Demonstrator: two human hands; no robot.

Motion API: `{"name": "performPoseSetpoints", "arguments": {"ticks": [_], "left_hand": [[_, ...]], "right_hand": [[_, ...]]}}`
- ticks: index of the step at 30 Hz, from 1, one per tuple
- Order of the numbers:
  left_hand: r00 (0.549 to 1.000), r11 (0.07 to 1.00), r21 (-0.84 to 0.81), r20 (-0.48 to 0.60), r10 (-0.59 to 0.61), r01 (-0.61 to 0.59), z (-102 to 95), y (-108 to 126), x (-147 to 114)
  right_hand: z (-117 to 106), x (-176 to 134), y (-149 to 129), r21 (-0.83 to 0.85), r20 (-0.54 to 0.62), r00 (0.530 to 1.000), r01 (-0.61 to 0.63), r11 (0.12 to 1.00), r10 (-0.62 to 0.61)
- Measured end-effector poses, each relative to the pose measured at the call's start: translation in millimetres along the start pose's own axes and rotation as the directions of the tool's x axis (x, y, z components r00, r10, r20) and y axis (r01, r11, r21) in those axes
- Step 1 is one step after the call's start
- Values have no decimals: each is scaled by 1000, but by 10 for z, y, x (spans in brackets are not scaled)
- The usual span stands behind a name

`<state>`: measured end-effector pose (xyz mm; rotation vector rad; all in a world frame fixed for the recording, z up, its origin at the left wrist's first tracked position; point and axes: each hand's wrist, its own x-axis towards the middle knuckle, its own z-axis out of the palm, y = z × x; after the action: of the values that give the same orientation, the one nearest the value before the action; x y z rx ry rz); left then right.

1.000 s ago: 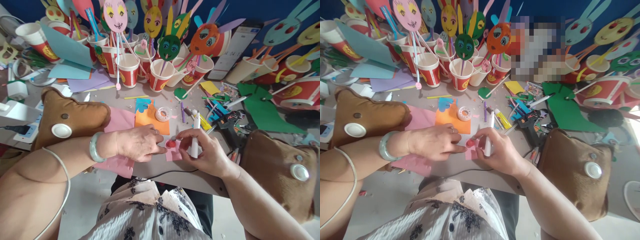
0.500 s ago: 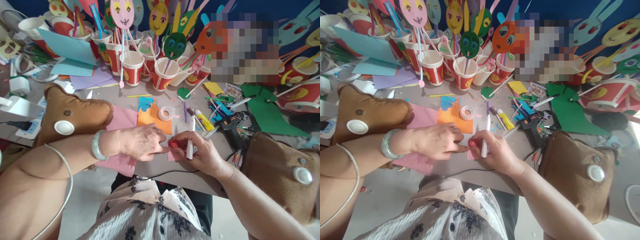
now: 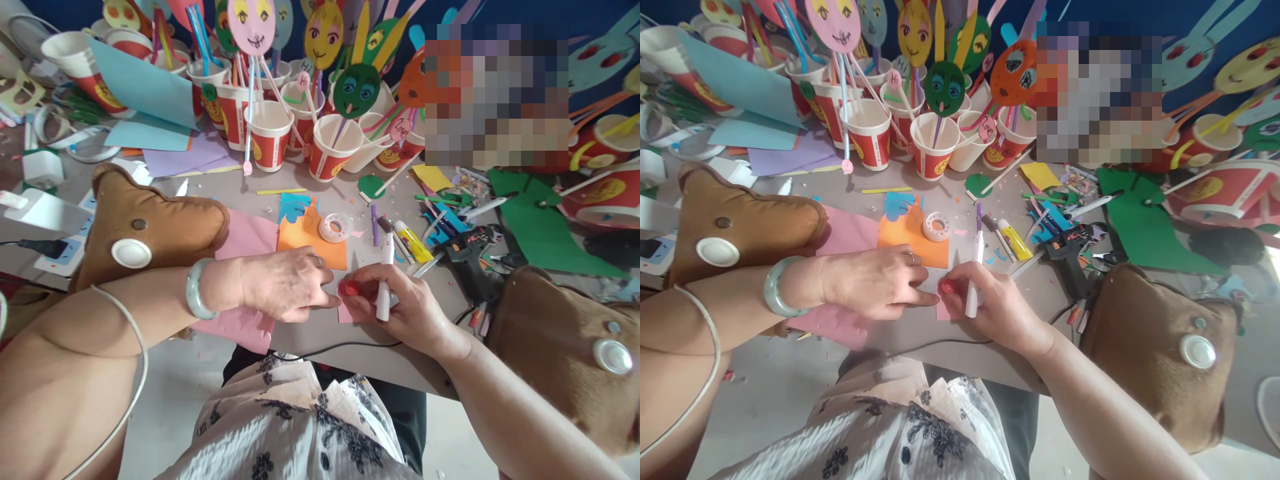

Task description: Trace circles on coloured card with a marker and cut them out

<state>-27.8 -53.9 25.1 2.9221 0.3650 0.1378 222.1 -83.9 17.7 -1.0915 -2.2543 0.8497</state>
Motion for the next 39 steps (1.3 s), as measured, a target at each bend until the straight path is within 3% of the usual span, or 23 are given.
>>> {"name": "performPoseSetpoints", "arguments": {"ticks": [15, 27, 30, 34, 36, 39], "left_hand": [[998, 999, -38, -45, -37, 36, 13, -18, 34], [999, 999, 4, -7, -39, 39, 30, -10, 33], [1000, 1000, 14, -1, -27, 27, 24, -9, 29], [998, 998, 44, 46, -51, 49, 21, -6, 32], [996, 997, 58, 71, -53, 49, 16, -4, 31], [994, 997, 64, 103, -44, 37, 4, 1, 25]], "right_hand": [[12, -56, 107, -18, 12, 1000, 12, 1000, -12], [-75, -1, 46, -27, 24, 999, 39, 999, -38], [-138, -15, 54, 34, -26, 999, -41, 999, 42], [-176, -73, 49, 323, -198, 953, -158, 933, 230], [-202, -88, 2, 427, -188, 935, -199, 882, 302], [-270, -48, -107, 440, -102, 922, -294, 848, 373]]}}
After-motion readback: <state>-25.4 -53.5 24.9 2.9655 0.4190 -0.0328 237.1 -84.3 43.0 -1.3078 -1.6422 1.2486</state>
